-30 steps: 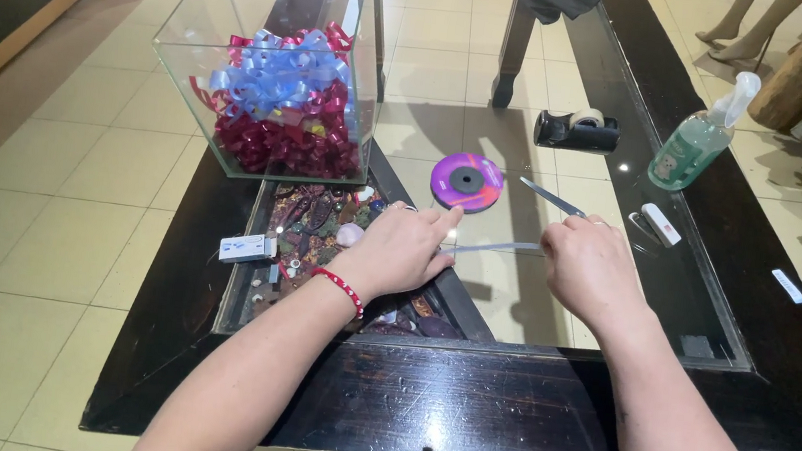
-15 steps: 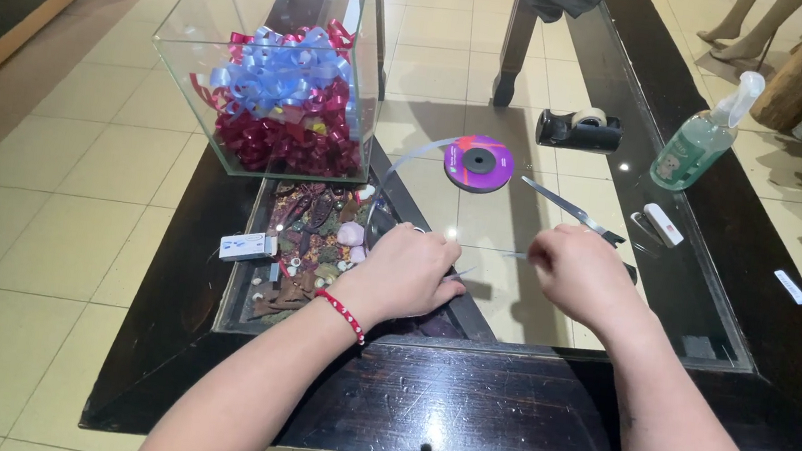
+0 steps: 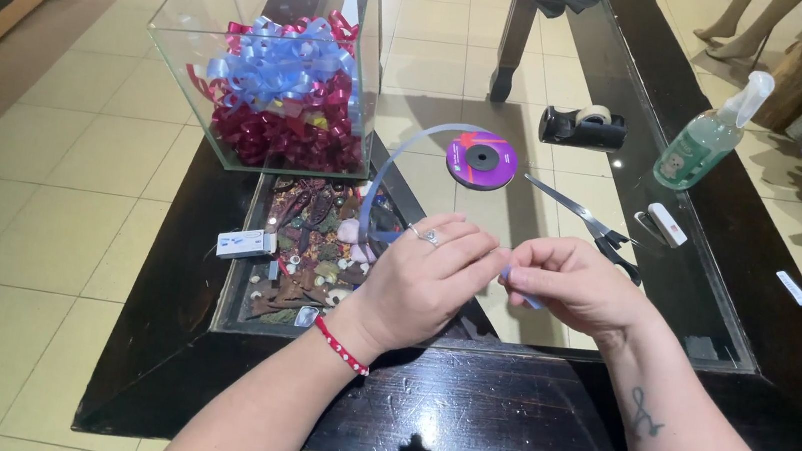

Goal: Cutting ribbon from a spool and folding it to create decorative bows for a store display.

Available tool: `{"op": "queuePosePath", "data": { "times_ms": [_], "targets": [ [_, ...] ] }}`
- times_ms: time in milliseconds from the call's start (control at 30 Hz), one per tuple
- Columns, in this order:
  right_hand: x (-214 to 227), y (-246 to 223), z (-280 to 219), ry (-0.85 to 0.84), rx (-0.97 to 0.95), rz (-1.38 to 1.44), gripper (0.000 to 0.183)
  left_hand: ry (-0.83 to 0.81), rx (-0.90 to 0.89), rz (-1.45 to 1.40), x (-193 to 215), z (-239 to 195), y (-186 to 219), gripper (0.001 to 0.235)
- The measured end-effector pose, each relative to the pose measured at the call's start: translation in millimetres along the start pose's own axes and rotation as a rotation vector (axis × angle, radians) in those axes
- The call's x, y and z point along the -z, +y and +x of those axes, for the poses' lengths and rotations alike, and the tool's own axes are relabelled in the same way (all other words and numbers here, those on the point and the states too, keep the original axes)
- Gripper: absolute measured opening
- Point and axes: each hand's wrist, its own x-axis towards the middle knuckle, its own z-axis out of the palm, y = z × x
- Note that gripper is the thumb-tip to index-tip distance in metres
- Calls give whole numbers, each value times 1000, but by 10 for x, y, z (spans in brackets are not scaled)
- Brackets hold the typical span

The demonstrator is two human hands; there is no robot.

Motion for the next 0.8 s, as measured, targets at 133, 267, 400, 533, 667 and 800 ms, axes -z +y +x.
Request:
{"op": "queuePosePath", "data": {
  "times_ms": [133,267,400,533,667,800],
  "targets": [
    [4,82,-32,-87,81,56,13,36,57,-57,106,-17,-21,30],
    [-159,85,-30,-137,297,53,8,12,389,-313,75,-138,-21,14],
    [-367,34,-38,-9,426,73,6,1,820,-623,38,-115,24,16],
    [-385,148,-1,114,477,81,11,-22,1049,-756,-30,-121,83,17],
    [-425,137,-8,282,482,29,16,23,1244,-949,-84,-129,140,17],
    [-463,102,-5,349,585,-200,8,77,1377,-1067,-145,-182,137,16]
  ]
}}
